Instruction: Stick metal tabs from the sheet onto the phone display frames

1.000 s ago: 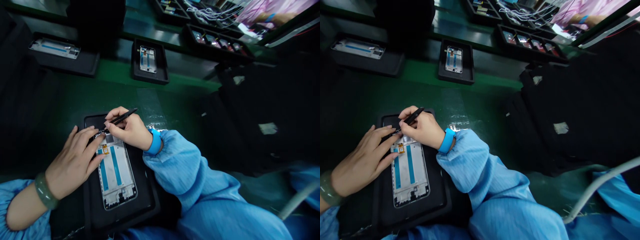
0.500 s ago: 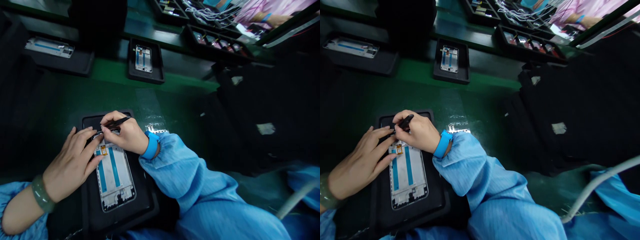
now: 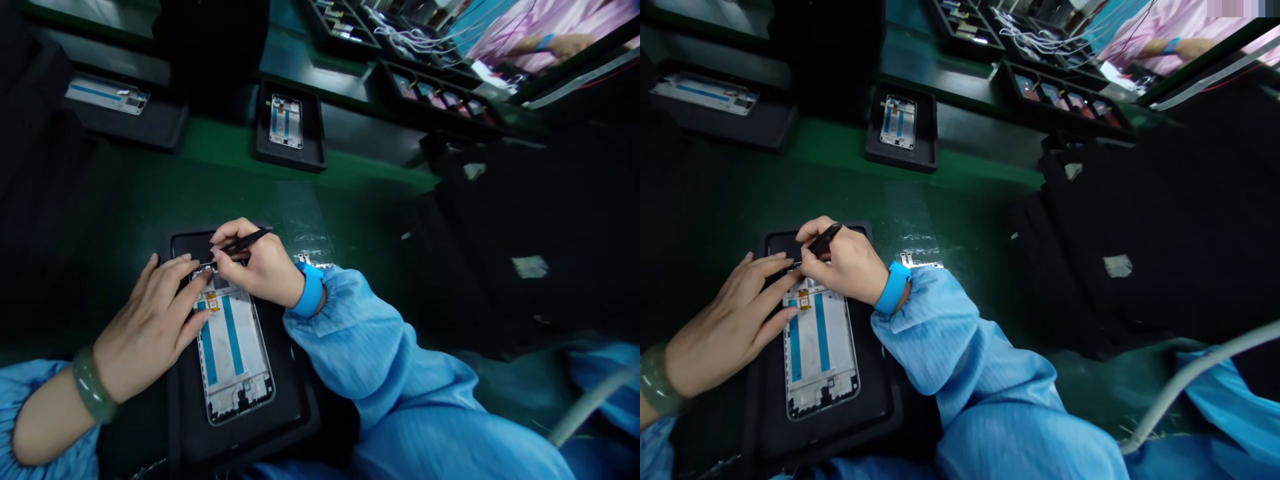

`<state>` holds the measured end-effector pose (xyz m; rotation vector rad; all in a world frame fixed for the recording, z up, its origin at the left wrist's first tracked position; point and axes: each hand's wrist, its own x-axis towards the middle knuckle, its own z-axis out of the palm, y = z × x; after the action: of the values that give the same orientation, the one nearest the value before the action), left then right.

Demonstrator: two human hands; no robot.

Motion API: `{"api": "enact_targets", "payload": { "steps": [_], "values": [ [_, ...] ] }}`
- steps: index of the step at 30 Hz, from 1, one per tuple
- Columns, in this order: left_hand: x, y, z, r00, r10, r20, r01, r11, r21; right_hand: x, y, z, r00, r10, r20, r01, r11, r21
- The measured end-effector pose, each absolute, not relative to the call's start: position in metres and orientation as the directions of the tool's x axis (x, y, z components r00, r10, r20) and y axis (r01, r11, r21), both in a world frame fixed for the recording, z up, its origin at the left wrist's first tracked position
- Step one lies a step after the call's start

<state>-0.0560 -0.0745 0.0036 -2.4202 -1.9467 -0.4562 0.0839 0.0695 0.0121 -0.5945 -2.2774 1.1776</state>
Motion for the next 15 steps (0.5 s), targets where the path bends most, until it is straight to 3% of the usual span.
{"api": "enact_targets", "payload": {
  "steps": [9, 11, 15],
  "values": [
    [-0.056, -0.074, 0.005, 0.185, 0.955, 0.233, 0.962, -0.224, 0.157, 0.080, 0.068, 0.023, -0.866, 0.373, 0.333, 0.092, 0.774, -0.627],
    [-0.057, -0.075, 0.005, 0.180, 0.956, 0.232, 0.962, -0.221, 0.163, 0.081, 0.070, 0.018, -0.830, 0.459, 0.317, 0.118, 0.700, -0.704],
    [-0.058, -0.076, 0.004, 0.174, 0.960, 0.220, 0.960, -0.215, 0.177, 0.085, 0.074, 0.008, -0.738, 0.655, 0.162, 0.127, 0.370, -0.920]
  ]
}}
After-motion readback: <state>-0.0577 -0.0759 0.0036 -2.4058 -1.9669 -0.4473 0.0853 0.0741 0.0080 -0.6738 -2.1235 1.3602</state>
